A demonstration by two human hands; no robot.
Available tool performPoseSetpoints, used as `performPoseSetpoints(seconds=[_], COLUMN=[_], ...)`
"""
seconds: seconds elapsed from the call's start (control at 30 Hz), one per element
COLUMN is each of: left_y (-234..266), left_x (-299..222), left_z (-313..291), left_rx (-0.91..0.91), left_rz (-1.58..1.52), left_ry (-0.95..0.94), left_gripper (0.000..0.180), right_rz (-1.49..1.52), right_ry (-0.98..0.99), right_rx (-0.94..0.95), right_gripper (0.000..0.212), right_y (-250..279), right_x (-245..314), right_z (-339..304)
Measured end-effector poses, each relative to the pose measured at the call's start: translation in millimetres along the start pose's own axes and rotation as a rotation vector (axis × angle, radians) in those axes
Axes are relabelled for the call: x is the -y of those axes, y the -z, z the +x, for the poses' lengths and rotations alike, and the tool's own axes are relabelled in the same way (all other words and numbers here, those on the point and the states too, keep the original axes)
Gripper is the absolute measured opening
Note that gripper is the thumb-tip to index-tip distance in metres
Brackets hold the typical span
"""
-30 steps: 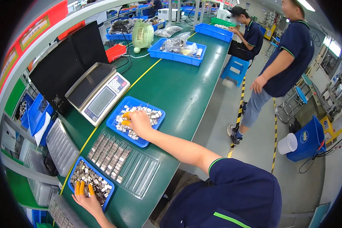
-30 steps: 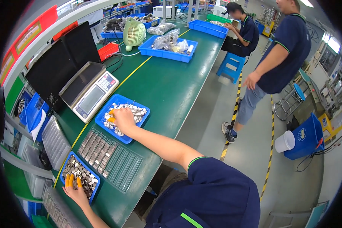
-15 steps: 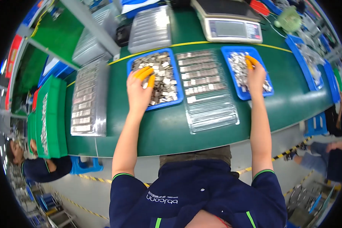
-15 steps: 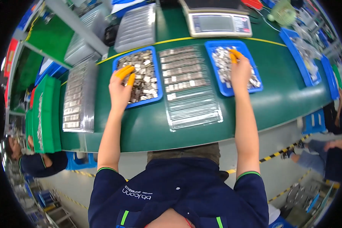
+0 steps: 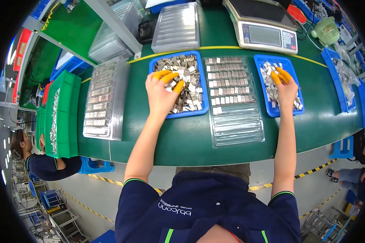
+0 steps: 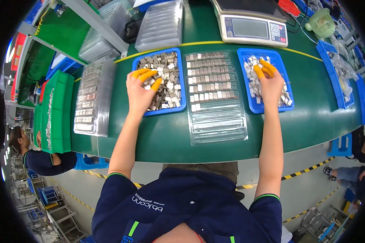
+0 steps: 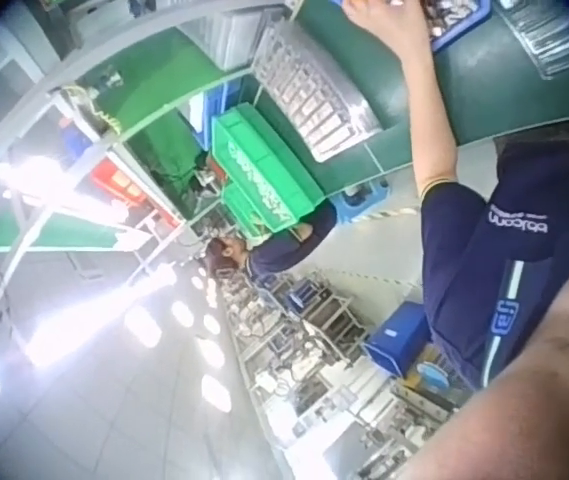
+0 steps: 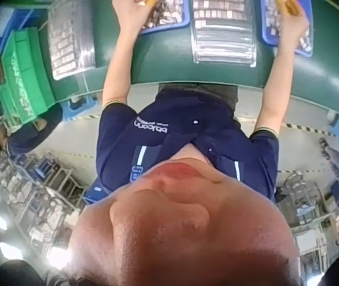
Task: The person sorts small electronic components by hand, transferring them from a plastic bag into a plastic tray on an assembly line.
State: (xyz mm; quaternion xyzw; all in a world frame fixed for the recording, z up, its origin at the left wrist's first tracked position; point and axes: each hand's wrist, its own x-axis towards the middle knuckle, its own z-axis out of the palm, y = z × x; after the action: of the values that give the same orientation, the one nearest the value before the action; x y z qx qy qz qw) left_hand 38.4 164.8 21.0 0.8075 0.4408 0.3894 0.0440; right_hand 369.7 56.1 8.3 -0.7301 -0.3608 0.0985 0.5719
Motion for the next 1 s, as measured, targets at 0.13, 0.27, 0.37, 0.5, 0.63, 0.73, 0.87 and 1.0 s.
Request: performPoseSetpoints(seconds=[0.13, 0.27, 0.37, 0.5, 0.63, 0.73, 0.87, 1.0], left_y=[2.7, -4.4, -5.1, -2.4, 0.1, 2.6, 5.0, 6.8], left_x=[-7.2, -8.2, -8.1, -12.1, -22.3, -41.0, -59.6, -67.9], left_z=[2.3, -1.0, -2.1, -1.9, -7.4, -10.0, -10.6, -14.5], left_rx=[0.064, 0.039, -0.007, -0.086, -0.039, 0.087, 0.195, 0.244], left_rz=[0.05, 0.054, 0.017, -0.097, -0.583, -1.045, -1.123, -1.193], left_ry=[0.048, 0.033, 0.003, 0.016, 0.31, 0.652, 0.743, 0.756], left_gripper=[0.019, 0.017, 0.015, 0.017, 0.021, 0.026, 0.03, 0.032], right_rz=[0.061, 0.131, 0.101, -0.005, 0.227, 0.261, 0.194, 0.283], right_ry=[-0.015, -0.077, -0.115, 0.172, 0.095, 0.053, 0.098, 0.073], right_rx=[0.014, 0.042, 0.038, -0.033, -0.018, 0.098, 0.169, 0.308], right_gripper=[0.031, 0.027, 0.024, 0.021, 0.019, 0.021, 0.025, 0.026], right_y=[4.3, 7.9, 6.5, 5.1, 0.6, -1.0, -6.3, -19.0], right_x=[1.1, 6.9, 14.5, 5.6, 16.6, 24.7, 24.2, 38.4], right_z=[-2.4, -2.6, -4.8, -4.7, -12.3, -22.2, -29.6, -43.1])
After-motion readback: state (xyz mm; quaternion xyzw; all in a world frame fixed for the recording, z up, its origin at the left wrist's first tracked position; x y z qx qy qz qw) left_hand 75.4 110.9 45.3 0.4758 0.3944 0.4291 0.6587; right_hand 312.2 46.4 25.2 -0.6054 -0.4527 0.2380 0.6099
